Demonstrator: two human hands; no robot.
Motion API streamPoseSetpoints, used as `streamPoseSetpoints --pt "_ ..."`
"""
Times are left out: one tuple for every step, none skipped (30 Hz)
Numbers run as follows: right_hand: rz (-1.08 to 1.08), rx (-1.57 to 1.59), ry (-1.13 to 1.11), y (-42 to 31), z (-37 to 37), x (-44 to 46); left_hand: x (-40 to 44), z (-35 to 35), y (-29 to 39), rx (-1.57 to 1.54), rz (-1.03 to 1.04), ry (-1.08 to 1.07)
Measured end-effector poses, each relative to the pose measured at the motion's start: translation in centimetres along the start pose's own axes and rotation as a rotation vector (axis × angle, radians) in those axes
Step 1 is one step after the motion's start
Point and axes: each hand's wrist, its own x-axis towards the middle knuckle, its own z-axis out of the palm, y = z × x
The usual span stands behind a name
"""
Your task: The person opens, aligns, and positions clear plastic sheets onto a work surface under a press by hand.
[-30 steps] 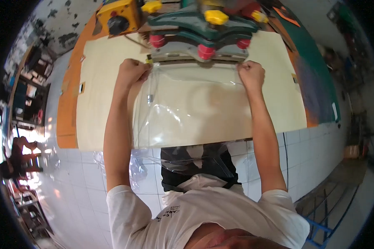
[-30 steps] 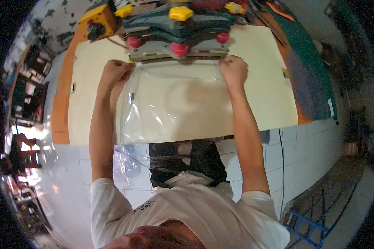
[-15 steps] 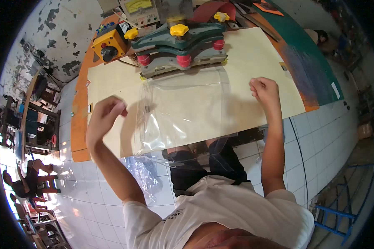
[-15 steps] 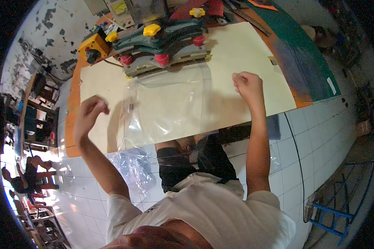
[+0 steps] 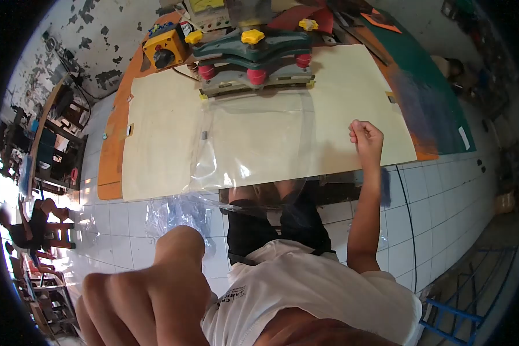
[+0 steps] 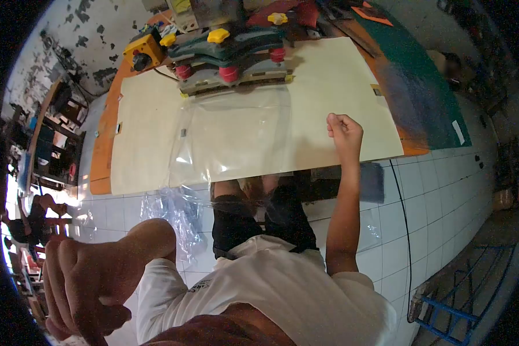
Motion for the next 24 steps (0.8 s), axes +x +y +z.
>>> streamPoseSetpoints --pt "-0.002 0.000 0.002 -0.2 0.1 -0.1 0.0 0.3 0.1 0.014 -0.023 -0.015" --pt "-0.003 -0.018 0.011 -0.4 0.2 -0.1 0.0 0.6 0.2 0.027 -0.045 -0.029" --pt "-0.003 -0.037 0.019 -0.5 0.1 -0.2 0.3 0.9 0.0 0.009 -0.083 -0.043" --pt "-0.001 -0.038 0.019 -0.4 -0.1 -0.3 0.3 1.0 -0.1 -0.001 -0.102 -0.048" --pt "-0.002 -0.033 0.014 -0.1 -0.2 -0.2 0.4 1.2 -0.2 -0.010 -0.122 -0.054" --pt "-0.004 -0.027 0.009 0.0 -0.2 -0.1 0.4 1.3 -0.2 -0.022 -0.138 -0.047" --pt "-0.005 -0.026 0.010 0.1 -0.3 -0.1 0.5 1.4 -0.2 -0.028 -0.147 -0.045" --pt "0.003 -0.043 0.008 0.1 -0.4 0.0 0.6 1.5 -0.3 -0.035 -0.156 -0.044" --pt "0.011 -0.061 0.006 0.2 -0.5 0.0 0.7 1.7 -0.3 -0.033 -0.190 -0.019" --pt "0.011 -0.061 0.007 0.2 -0.5 -0.1 0.8 1.8 -0.3 -0.032 -0.206 -0.005" --pt "0.018 -0.063 0.014 0.3 -0.5 -0.1 0.9 1.8 -0.4 -0.031 -0.223 0.008" --pt "0.024 -0.065 0.021 0.2 -0.4 -0.1 0.9 1.7 -0.4 -0.008 -0.209 -0.009" --pt "0.024 -0.067 0.020 0.0 -0.3 -0.1 0.9 1.7 -0.5 0.003 -0.202 -0.015" --pt "0.024 -0.063 0.024 -0.1 -0.2 -0.2 0.9 1.6 -0.6 0.013 -0.194 -0.021" --pt "0.025 -0.059 0.027 -0.3 -0.2 -0.3 0.8 1.6 -0.9 -0.001 -0.187 -0.014" --pt "0.026 -0.062 0.028 -0.2 -0.2 -0.3 0.8 1.6 -0.9 -0.009 -0.182 -0.011" --pt "0.024 -0.042 0.028 0.1 -0.3 -0.3 0.9 1.7 -0.9 -0.017 -0.178 -0.008" --pt "0.022 -0.021 0.027 0.2 -0.3 -0.2 1.0 1.7 -0.7 -0.030 -0.221 -0.008" --pt "0.021 -0.024 0.027 0.1 -0.4 -0.2 1.1 1.7 -0.6 -0.042 -0.264 -0.007" --pt "0.026 -0.030 0.022 0.1 -0.4 -0.2 1.2 1.8 -0.5 -0.042 -0.262 -0.007" --pt "0.032 -0.036 0.016 0.1 -0.4 -0.2 1.2 1.9 -0.4 -0.030 -0.268 -0.006" --pt "0.032 -0.038 0.013 0.0 -0.4 -0.2 1.2 1.9 -0.3 -0.017 -0.274 -0.003" --pt "0.027 -0.038 0.011 0.0 -0.4 -0.2 1.2 2.0 -0.3 -0.014 -0.271 0.000" --pt "0.022 -0.038 0.009 -0.1 -0.4 -0.3 1.1 2.0 -0.3 -0.006 -0.265 -0.004"
